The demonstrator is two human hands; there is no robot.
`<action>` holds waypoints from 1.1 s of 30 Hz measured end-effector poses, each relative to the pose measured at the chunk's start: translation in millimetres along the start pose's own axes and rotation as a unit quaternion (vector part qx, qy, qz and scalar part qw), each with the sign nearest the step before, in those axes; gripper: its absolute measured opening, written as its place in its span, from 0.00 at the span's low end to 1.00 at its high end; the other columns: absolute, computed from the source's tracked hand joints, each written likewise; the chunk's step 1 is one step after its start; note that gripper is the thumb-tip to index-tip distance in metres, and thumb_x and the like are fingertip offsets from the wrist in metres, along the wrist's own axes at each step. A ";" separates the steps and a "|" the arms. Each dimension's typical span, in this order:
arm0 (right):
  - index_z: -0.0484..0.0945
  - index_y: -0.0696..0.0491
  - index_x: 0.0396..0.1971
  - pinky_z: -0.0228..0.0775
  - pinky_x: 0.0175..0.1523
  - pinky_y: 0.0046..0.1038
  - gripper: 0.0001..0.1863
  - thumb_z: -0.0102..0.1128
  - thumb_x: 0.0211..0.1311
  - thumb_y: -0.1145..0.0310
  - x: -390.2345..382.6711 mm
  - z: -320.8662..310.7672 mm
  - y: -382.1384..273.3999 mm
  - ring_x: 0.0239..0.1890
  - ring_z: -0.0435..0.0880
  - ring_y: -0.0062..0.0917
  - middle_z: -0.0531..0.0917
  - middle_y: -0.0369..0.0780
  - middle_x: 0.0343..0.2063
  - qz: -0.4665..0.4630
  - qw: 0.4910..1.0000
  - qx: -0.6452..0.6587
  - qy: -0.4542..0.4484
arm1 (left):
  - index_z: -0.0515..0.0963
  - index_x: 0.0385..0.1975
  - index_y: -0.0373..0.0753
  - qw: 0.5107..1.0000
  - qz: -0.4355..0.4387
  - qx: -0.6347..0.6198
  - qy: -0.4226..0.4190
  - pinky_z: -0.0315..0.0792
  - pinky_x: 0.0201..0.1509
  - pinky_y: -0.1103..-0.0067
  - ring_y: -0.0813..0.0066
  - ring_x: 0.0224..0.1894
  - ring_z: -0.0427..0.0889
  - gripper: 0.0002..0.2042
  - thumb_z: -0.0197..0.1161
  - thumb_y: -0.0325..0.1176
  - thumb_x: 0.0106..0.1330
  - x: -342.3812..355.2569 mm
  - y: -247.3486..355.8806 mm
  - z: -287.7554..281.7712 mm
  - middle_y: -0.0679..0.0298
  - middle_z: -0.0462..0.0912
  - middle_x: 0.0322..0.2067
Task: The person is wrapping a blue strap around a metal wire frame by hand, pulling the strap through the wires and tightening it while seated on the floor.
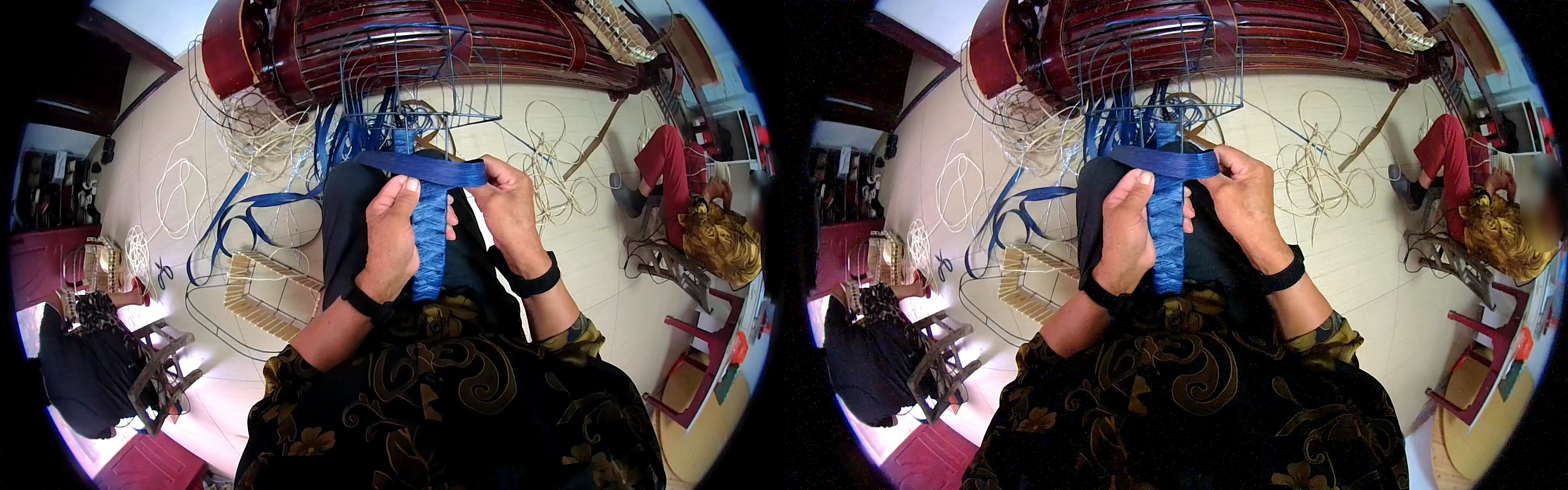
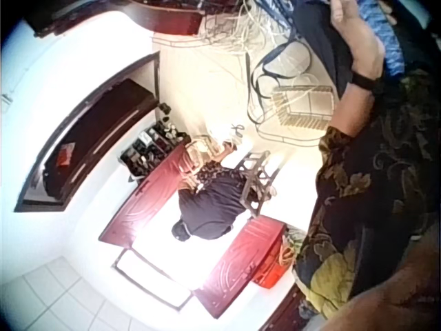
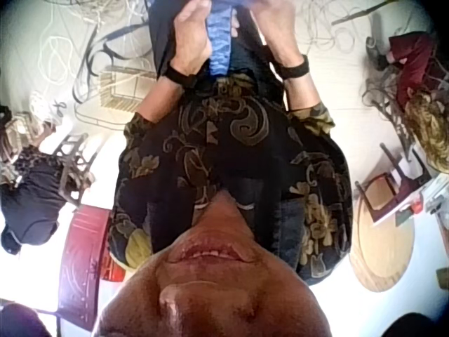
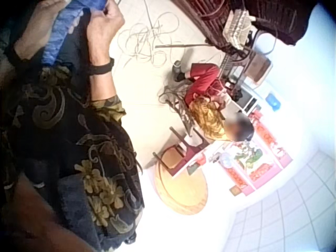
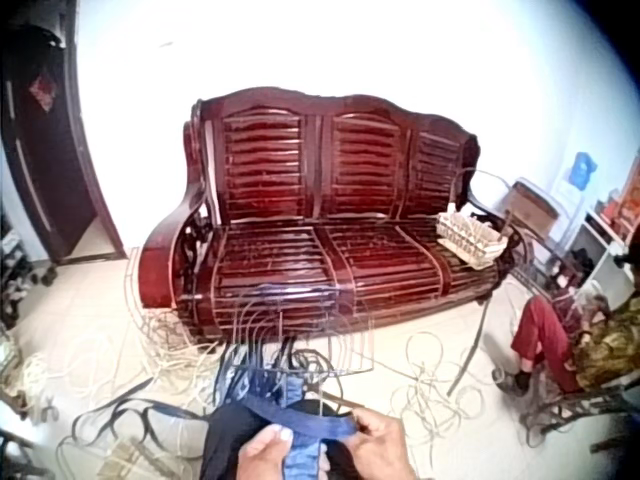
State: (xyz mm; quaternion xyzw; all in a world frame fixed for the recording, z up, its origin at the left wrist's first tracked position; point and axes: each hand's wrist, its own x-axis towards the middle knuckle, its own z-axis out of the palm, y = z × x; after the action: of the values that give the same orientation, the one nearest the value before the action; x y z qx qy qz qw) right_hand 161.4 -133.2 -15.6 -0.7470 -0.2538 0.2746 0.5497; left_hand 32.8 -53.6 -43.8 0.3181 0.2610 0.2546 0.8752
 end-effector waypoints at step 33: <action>0.82 0.52 0.29 0.72 0.45 0.36 0.11 0.69 0.41 0.78 26.7 29.6 -19.8 0.47 0.73 0.37 0.74 0.40 0.39 -0.230 0.909 -0.341 0.067 | 0.72 0.53 0.33 0.998 -0.022 0.001 0.055 0.77 0.22 0.79 0.74 0.22 0.80 0.14 0.47 0.33 0.77 3.5 4.2 15.8 0.60 0.80 0.29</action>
State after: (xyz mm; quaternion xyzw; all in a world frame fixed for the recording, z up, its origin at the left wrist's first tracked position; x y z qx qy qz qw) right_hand 158.7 -89.5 -7.3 -0.8268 -0.4590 -0.0137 0.3247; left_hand 44.0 -55.4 -31.5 0.2988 0.3160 0.2525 0.8644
